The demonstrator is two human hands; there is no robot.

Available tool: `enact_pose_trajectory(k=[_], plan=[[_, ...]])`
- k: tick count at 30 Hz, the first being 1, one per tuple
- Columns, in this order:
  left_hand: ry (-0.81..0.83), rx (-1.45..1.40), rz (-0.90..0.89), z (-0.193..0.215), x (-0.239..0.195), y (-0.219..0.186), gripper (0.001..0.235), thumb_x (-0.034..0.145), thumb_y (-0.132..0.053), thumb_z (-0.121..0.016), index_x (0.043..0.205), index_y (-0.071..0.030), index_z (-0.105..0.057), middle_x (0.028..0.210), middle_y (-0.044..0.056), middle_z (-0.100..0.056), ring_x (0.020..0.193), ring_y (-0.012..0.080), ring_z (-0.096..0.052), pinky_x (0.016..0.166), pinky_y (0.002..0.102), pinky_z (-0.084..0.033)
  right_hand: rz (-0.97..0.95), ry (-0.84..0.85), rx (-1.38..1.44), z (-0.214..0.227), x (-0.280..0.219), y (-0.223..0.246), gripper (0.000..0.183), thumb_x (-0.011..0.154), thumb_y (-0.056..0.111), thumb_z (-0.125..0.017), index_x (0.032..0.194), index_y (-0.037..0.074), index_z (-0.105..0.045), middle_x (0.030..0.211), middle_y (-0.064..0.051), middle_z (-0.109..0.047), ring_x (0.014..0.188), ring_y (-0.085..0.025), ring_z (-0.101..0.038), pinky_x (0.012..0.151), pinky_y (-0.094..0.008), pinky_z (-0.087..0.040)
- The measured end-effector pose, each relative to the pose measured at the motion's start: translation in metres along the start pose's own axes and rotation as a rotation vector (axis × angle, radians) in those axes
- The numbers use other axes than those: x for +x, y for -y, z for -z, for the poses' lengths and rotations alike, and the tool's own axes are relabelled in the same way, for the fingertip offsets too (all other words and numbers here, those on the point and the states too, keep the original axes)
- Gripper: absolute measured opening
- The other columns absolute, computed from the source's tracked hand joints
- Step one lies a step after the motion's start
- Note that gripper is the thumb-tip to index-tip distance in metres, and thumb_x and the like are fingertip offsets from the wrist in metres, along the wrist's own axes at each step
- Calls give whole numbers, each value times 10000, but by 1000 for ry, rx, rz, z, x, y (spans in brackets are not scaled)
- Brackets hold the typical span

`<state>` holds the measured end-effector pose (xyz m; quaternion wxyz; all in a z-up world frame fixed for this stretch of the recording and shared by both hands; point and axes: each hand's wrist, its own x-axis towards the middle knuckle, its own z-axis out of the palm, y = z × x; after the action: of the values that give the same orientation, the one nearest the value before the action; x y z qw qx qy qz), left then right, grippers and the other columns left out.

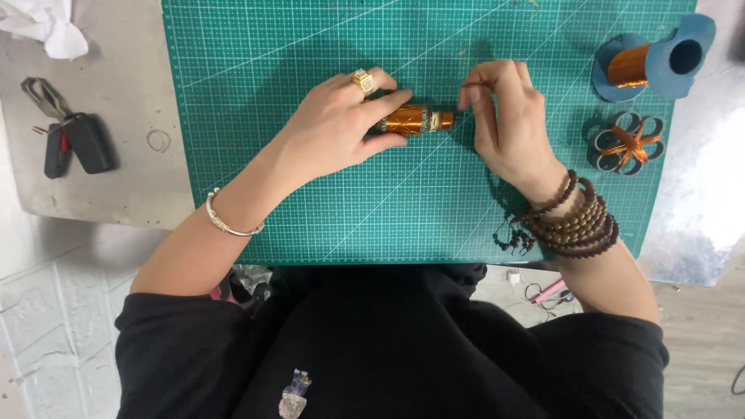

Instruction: Manually winding copper wire around a small core to create an electromagnetic coil.

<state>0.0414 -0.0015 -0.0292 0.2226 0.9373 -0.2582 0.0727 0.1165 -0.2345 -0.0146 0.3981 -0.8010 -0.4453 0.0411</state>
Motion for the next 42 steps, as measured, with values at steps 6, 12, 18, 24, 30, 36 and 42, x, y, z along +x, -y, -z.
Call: enact_pose_trajectory(k=[6,12,18,24,30,36,42], plan=[[4,-20,-8,0,-2,4,509,872,-393,-734,1200,-27,-606,1063,70,-542,777,207,-578,731,339,-512,196,99,36,2,20,0,144,1049,68,-274,1001,-23,-374,1180,-236,-555,1217,-469,-445,1010,-599,-351],[40,-76,25,-1,-3,7,545,841,-398,-762,1204,-25,-599,1055,69,-520,743,211,-550,729,345,-506,166,66,99,-2,12,-9,117,1040,-5,-317,1030,-64,-418,915,-185,-501,891,-332,-490,863,-466,-386],[51,-154,77,-1,-4,8,509,848,-349,-764,1212,-28,-610,1011,67,-528,760,205,-529,705,337,-492,90,26,99,0,5,-11,124,1073,34,-318,1045,-61,-393,865,-179,-552,700,-243,-501,660,-341,-404],[40,-219,103,2,-5,6,473,848,-295,-768,1193,-13,-608,985,71,-524,762,200,-528,707,343,-487,77,-77,118,4,2,-1,141,1083,68,-291,1034,-48,-352,880,-223,-609,501,-167,-343,530,-305,-275],[21,-202,95,7,-1,-3,451,890,-337,-698,1222,-47,-600,1045,77,-513,822,215,-549,772,371,-475,43,-90,226,4,1,2,158,1077,81,-275,1049,-60,-341,891,-241,-590,781,-303,-627,692,-354,-493],[-21,-170,54,5,-1,-6,317,964,-253,-596,1214,-60,-616,1028,67,-555,827,210,-562,728,368,-448,5,-60,144,6,-4,-2,128,1082,57,-339,1038,-53,-391,879,-182,-618,725,-249,-587,653,-329,-464],[-10,-165,55,5,-2,-5,343,968,-270,-595,1233,-52,-610,1048,78,-550,841,219,-560,749,371,-440,9,16,201,12,-6,2,34,1018,-117,-499,986,-112,-509,797,-179,-618,550,-196,-571,498,-254,-457]])
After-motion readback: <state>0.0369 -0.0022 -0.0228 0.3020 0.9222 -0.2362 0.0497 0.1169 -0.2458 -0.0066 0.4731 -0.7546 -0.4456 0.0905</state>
